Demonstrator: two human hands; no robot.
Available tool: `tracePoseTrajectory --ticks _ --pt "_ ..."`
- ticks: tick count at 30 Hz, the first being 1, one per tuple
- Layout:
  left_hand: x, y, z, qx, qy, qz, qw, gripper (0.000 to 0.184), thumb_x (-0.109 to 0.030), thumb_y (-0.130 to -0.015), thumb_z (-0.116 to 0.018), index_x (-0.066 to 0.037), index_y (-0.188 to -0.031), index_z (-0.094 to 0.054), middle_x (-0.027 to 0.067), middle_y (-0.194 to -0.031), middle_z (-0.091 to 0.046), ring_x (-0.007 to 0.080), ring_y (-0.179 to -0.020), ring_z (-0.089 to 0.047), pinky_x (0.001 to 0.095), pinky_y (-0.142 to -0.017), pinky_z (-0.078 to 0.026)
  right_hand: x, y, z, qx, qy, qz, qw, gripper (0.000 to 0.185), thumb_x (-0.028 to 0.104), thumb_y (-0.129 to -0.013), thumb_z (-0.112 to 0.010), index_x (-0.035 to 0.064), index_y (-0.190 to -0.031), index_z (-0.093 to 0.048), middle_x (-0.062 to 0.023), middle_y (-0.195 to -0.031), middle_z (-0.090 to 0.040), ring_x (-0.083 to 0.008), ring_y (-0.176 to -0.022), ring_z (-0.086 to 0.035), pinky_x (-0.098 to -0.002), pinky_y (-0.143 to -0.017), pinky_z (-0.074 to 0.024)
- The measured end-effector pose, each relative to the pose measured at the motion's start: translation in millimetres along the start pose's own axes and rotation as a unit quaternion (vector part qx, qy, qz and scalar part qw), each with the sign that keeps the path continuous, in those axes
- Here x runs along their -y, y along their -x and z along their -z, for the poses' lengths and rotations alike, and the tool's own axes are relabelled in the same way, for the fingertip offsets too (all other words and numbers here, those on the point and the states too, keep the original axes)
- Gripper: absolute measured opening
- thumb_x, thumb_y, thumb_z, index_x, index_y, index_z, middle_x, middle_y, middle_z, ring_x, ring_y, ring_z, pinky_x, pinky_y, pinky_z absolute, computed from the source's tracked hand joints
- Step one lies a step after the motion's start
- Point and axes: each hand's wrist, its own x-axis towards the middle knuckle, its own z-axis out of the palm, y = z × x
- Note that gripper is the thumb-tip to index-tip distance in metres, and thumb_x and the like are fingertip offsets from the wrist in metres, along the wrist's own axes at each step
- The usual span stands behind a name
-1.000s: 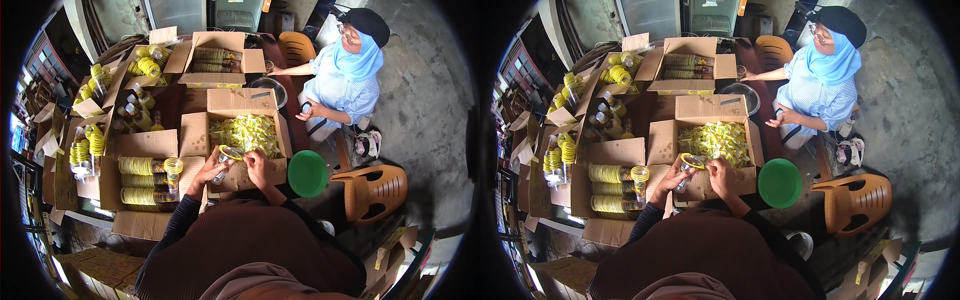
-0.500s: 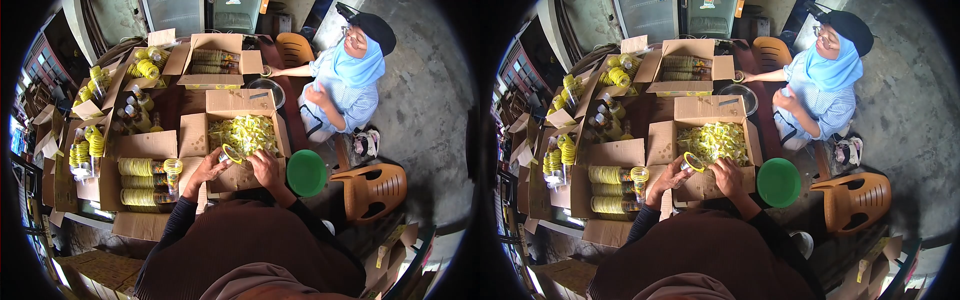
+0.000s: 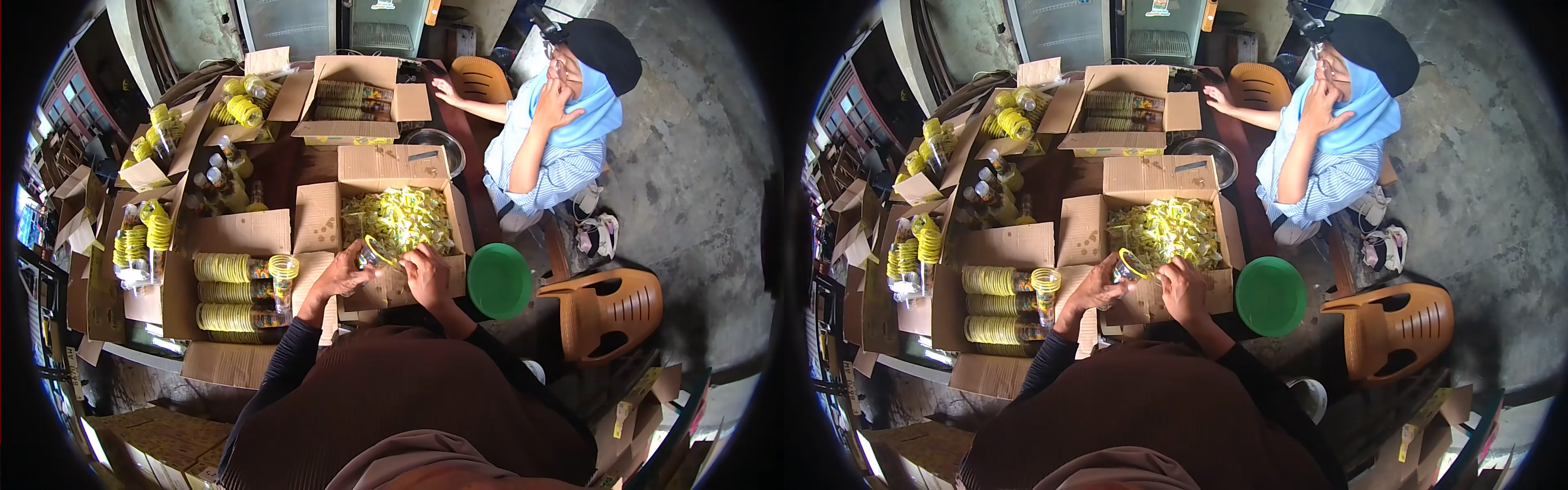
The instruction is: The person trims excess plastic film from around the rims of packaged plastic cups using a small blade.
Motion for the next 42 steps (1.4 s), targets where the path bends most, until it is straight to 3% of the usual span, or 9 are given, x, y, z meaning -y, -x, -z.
tracePoseTrajectory --ticks 6,13,18,22,24,29,35,40,42 --pt "-1 -1 2 0.005 -0.205 -0.046 0.978 0.066 -0.025 -0.074 -0.086 0.000 -0.124 -0.050 0.0076 -0.098 -0.062 0.0145 -0.087 -0.060 0.0312 -0.077 -0.050 4 1 13 0.025 0.123 0.117 0.985 0.011 0.002 -0.076 -0.064 0.0096 -0.085 -0.066 -0.0046 -0.088 -0.057 -0.0257 -0.086 -0.059 -0.0391 -0.074 -0.0480" --pt "46 4 18 0.154 0.148 0.087 0.973 0.096 -0.034 -0.078 -0.083 0.002 -0.144 -0.025 0.0098 -0.115 -0.063 0.0213 -0.092 -0.065 0.0352 -0.081 -0.054 3 7 14 0.030 0.086 0.103 0.991 0.010 0.004 -0.077 -0.064 0.0098 -0.085 -0.066 -0.0045 -0.089 -0.058 -0.0255 -0.087 -0.059 -0.0384 -0.075 -0.0486" --pt "100 -3 9 0.127 0.062 -0.084 0.986 0.084 -0.024 -0.088 -0.074 -0.002 -0.150 -0.022 0.0138 -0.151 -0.028 0.0216 -0.112 -0.060 0.0377 -0.095 -0.048 -7 15 3 0.058 -0.026 -0.070 0.996 0.004 0.006 -0.081 -0.066 0.0092 -0.084 -0.066 -0.0060 -0.083 -0.056 -0.0278 -0.084 -0.060 -0.0409 -0.071 -0.0496" --pt "90 1 6 0.111 -0.063 -0.141 0.982 0.071 -0.018 -0.090 -0.070 -0.005 -0.148 -0.030 0.0159 -0.142 -0.042 0.0229 -0.111 -0.061 0.0350 -0.093 -0.051 -7 20 6 0.045 -0.008 -0.024 0.999 0.007 0.004 -0.079 -0.064 0.0079 -0.085 -0.065 -0.0075 -0.083 -0.055 -0.0287 -0.084 -0.059 -0.0411 -0.073 -0.0489" --pt "63 9 5 0.091 0.209 0.122 0.966 0.066 -0.020 -0.083 -0.077 0.002 -0.134 -0.040 0.0158 -0.115 -0.060 0.0201 -0.086 -0.067 0.0327 -0.077 -0.057 -5 20 11 0.035 0.079 0.114 0.990 0.010 0.003 -0.077 -0.062 0.0068 -0.086 -0.064 -0.0093 -0.084 -0.054 -0.0303 -0.084 -0.058 -0.0415 -0.074 -0.0479" --pt "20 10 2 0.164 0.154 0.213 0.951 0.060 -0.024 -0.085 -0.075 -0.004 -0.132 -0.043 0.0128 -0.107 -0.063 0.0210 -0.081 -0.069 0.0334 -0.064 -0.060 -15 25 -2 0.037 0.080 0.070 0.994 0.011 0.004 -0.077 -0.061 0.0073 -0.087 -0.064 -0.0105 -0.086 -0.054 -0.0315 -0.084 -0.057 -0.0418 -0.075 -0.0474" --pt "61 12 -20 0.052 0.236 -0.058 0.969 0.068 -0.024 -0.085 -0.076 -0.003 -0.137 -0.039 0.0139 -0.121 -0.056 0.0203 -0.096 -0.065 0.0311 -0.085 -0.056 -29 29 -17 0.012 -0.016 -0.075 0.997 0.008 0.005 -0.080 -0.067 0.0070 -0.088 -0.066 -0.0097 -0.083 -0.060 -0.0305 -0.079 -0.061 -0.0404 -0.068 -0.0489" --pt "63 13 -15 0.019 0.221 0.002 0.975 0.080 -0.028 -0.081 -0.081 0.004 -0.139 -0.036 0.0127 -0.125 -0.056 0.0221 -0.110 -0.059 0.0338 -0.093 -0.051 -39 35 -21 -0.013 -0.063 -0.127 0.990 0.009 0.004 -0.081 -0.072 0.0041 -0.087 -0.066 -0.0092 -0.081 -0.061 -0.0260 -0.069 -0.063 -0.0359 -0.063 -0.0492" --pt "62 12 -13 -0.050 -0.103 -0.081 0.990 0.072 -0.026 -0.077 -0.082 0.006 -0.130 -0.045 0.0186 -0.117 -0.060 0.0285 -0.105 -0.061 0.0365 -0.088 -0.050 -45 38 -24 -0.015 -0.121 -0.149 0.981 0.012 0.005 -0.082 -0.074 0.0022 -0.090 -0.066 -0.0079 -0.081 -0.062 -0.0185 -0.068 -0.063 -0.0314 -0.062 -0.0496"
